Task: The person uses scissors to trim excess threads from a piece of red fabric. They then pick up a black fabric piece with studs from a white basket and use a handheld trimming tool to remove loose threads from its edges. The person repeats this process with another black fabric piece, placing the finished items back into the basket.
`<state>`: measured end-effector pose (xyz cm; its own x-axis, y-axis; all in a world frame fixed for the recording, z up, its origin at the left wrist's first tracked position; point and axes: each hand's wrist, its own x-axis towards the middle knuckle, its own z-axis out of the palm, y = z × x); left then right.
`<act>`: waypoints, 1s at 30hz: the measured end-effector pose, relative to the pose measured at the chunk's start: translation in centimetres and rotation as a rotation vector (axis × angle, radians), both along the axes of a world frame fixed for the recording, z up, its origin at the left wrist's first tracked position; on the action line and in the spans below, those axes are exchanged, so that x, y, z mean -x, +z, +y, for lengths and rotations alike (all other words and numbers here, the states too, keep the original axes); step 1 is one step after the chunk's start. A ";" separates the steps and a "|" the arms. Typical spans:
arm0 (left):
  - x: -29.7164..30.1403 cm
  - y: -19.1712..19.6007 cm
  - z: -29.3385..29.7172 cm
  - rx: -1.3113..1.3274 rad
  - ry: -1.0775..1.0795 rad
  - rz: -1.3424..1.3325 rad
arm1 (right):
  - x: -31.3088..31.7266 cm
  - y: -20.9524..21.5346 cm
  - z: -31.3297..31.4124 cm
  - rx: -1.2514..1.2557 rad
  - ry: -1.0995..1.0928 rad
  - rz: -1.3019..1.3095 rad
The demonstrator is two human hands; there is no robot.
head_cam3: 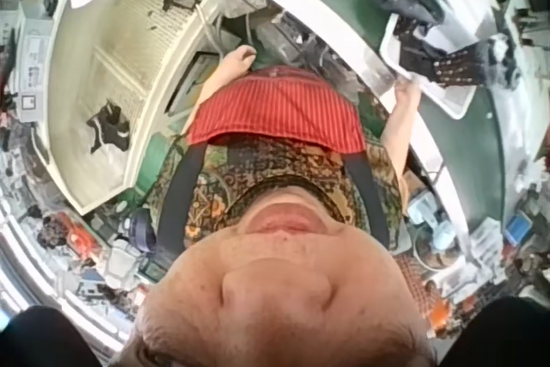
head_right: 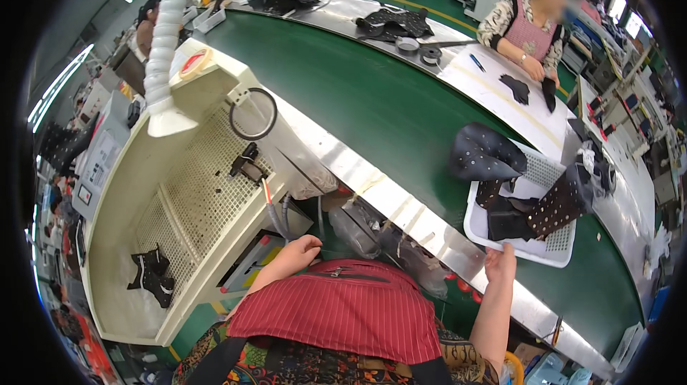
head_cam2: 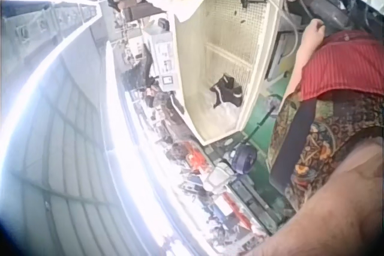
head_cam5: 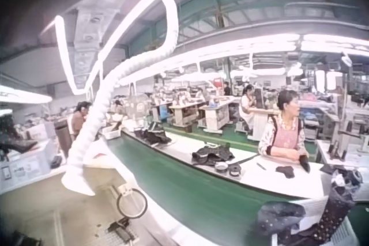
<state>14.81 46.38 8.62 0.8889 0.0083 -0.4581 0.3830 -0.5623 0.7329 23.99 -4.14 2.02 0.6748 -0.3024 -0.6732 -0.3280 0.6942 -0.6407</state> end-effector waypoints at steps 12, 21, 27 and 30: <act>4.9 -1.0 2.6 -0.120 0.048 -0.124 | -12.8 1.1 17.6 -0.147 0.063 -0.062; 8.9 -1.3 4.6 -0.134 0.316 -0.165 | -22.6 -0.4 23.3 -0.308 0.297 -0.091; 11.9 0.0 9.2 -0.219 0.698 -0.233 | -15.8 3.4 29.7 0.003 0.699 -0.221; 13.7 1.7 13.3 -0.315 1.079 -0.286 | -11.7 2.9 31.6 0.183 0.872 -0.283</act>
